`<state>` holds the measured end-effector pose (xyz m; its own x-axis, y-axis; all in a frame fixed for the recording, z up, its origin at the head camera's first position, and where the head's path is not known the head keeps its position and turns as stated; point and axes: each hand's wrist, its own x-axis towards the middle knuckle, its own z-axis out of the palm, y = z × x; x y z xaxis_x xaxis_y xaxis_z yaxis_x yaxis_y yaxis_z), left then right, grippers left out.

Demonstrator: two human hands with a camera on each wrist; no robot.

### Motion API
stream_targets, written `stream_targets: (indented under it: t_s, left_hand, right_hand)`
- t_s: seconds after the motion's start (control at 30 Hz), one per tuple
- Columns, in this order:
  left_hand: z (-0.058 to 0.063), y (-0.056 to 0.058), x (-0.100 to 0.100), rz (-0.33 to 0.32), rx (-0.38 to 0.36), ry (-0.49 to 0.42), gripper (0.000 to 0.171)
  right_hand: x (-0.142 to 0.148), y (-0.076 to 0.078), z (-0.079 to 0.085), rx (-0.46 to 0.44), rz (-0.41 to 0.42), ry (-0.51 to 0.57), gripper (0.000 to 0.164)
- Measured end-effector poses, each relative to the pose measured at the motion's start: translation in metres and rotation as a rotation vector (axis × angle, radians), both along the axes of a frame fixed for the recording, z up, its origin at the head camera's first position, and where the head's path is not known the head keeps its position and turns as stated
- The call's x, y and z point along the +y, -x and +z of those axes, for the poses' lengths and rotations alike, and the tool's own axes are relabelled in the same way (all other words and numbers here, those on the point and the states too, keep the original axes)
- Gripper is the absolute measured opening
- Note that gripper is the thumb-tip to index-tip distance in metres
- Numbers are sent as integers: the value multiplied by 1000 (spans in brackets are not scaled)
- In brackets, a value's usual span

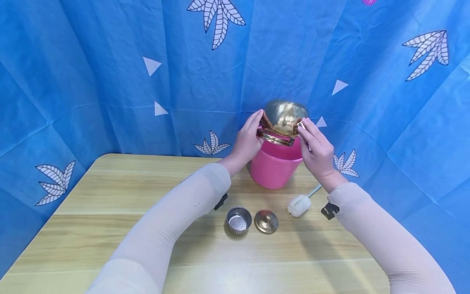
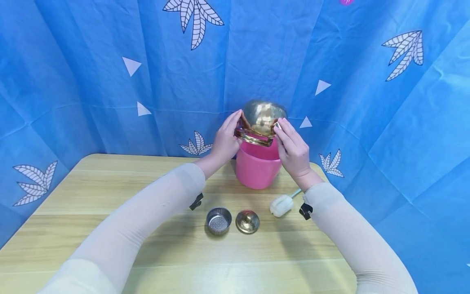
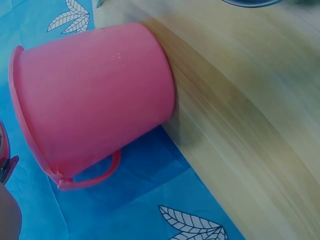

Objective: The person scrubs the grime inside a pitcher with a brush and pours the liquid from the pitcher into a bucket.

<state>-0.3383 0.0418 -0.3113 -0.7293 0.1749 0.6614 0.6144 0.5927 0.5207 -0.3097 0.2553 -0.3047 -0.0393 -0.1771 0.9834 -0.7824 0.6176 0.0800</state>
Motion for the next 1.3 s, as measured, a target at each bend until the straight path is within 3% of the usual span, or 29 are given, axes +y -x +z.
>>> stream_targets:
  t_s: [0.53,1.3]
  left_hand:
    - [-4,3,-10,-44,85,32,76]
    - [0,-1,-17,-61,93,68,72]
  right_hand:
    - [-2,-6,3,-139,-10,24,27]
    - [-4,-8,5,-211,3,46,30]
